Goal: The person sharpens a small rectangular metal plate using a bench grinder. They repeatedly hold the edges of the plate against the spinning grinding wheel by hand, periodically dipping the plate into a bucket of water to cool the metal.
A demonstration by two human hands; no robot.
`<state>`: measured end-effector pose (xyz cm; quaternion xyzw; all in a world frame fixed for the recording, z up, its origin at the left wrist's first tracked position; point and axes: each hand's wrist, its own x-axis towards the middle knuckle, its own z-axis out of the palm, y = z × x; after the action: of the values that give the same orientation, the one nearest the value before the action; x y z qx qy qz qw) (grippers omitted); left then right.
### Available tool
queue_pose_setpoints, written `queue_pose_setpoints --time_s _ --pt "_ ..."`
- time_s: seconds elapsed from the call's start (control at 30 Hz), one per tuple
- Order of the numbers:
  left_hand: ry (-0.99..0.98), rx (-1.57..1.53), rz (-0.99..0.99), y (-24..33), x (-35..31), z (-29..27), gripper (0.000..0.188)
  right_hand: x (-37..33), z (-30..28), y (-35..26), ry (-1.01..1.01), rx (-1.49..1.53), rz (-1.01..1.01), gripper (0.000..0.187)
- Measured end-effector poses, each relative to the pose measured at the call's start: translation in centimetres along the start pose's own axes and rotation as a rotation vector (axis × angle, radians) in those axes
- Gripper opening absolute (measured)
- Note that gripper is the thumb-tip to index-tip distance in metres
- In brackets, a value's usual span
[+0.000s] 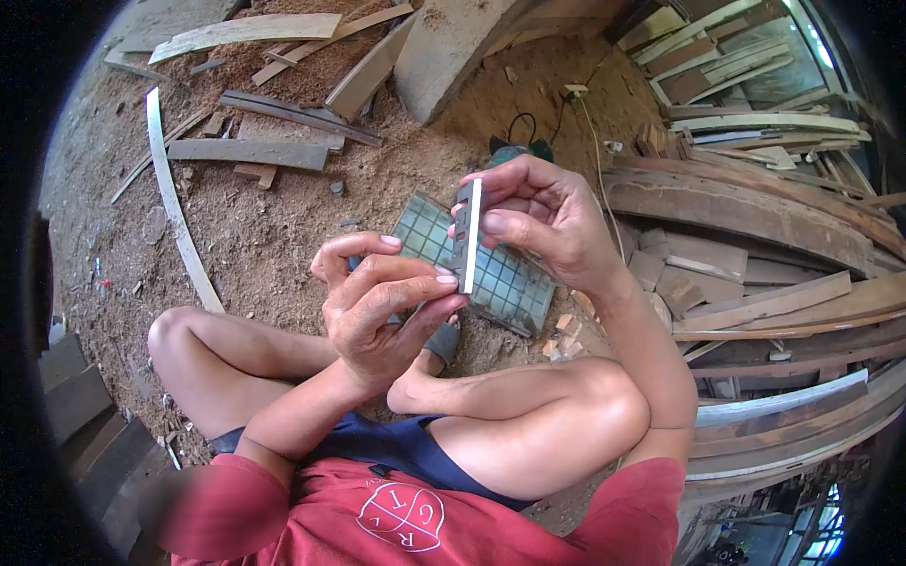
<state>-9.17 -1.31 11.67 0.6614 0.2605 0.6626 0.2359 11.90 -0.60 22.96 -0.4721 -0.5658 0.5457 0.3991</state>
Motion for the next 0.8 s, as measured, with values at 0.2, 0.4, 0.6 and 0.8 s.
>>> queue_pose_setpoints --time_s 0.2,0.4,0.6,0.8 --pt "0.031 0.083 0.074 -0.4 0.4 -0.1 0.027 0.1 1.0 -1.8 -0.003 0.088 0.043 0.055" --pt "0.015 0.124 0.113 -1.1 0.4 -0.2 0.025 -0.2 3.2 -2.9 0.096 -0.225 0.031 0.059" --pt "0.002 0.156 0.136 -1.2 0.4 -0.2 0.022 -0.1 3.2 -2.6 0.144 -0.217 -0.003 0.034" --pt "0.011 0.146 0.151 -1.5 0.3 0.0 0.022 0.2 2.9 -2.6 0.207 -0.212 0.038 0.016"
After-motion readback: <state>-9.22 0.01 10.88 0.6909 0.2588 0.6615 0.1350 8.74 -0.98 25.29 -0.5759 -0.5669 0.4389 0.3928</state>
